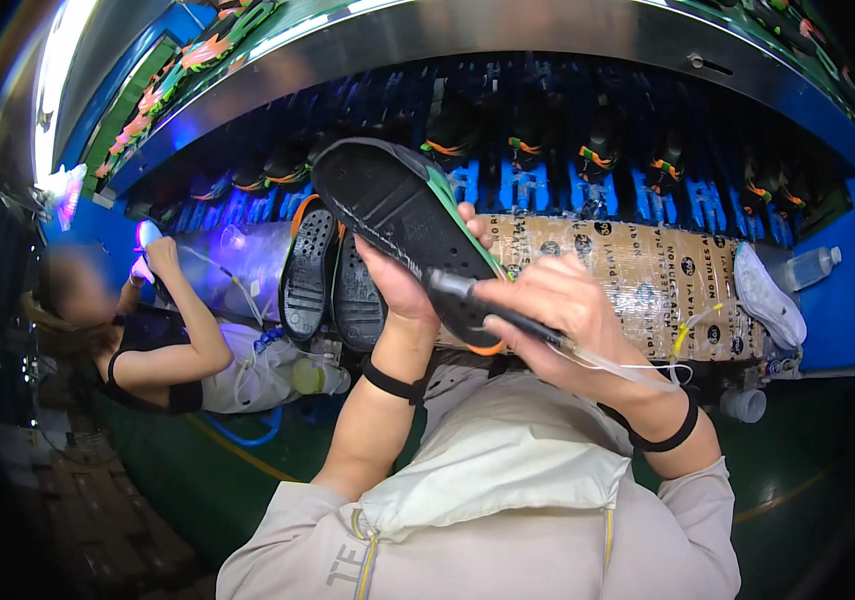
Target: The person applies adhesive to the inner surface of shoe soles using a brush, handling multiple soles by picking them up from a workstation, applying the glue, and placing them on a rack.
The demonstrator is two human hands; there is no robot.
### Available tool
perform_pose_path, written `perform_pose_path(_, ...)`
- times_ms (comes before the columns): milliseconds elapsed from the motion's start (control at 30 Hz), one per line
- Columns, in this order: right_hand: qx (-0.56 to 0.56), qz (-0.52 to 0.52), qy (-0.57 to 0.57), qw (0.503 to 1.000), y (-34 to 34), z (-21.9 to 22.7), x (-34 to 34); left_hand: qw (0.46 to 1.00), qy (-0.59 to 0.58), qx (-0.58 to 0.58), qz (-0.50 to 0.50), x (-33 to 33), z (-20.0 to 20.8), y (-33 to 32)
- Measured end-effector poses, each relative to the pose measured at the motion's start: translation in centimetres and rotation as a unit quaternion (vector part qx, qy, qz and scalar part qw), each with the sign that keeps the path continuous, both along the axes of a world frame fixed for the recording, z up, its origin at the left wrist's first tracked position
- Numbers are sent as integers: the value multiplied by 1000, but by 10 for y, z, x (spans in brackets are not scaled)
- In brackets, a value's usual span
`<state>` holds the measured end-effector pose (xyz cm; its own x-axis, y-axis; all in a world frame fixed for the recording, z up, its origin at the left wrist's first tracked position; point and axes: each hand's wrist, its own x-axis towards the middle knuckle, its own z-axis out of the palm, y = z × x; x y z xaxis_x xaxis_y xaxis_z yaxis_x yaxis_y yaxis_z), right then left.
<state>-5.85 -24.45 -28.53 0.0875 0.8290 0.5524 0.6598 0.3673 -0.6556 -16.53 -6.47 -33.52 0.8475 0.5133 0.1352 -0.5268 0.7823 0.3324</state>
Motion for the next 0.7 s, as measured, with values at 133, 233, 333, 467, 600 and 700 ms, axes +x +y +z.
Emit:
perform_pose_path(133, -30, 57, -70, 995, -3, 9, 0, 998, 5, 62, 15, 1, 1, 24)
perform_pose_path(233, -28, 147, 66, 987, -4, 12, 10, 996, -59, 49, -37, 1, 8, 32)
perform_pose_path(333, -48, -23, -50, 997, -1, 22, 11, 992, -73, 88, -49, 2, 11, 42)
perform_pose_path(467, -61, 122, -34, 990, -5, 34, 16, 981, 11, 190, -49, 0, 23, 52)
perform_pose_path(600, -26, -36, -33, 998, 5, 32, 16, 963, -40, 243, -107, 11, 41, 61)
perform_pose_path(700, -57, 30, -109, 992, 5, 37, 19, 943, 39, 330, -18, 19, 47, 69)
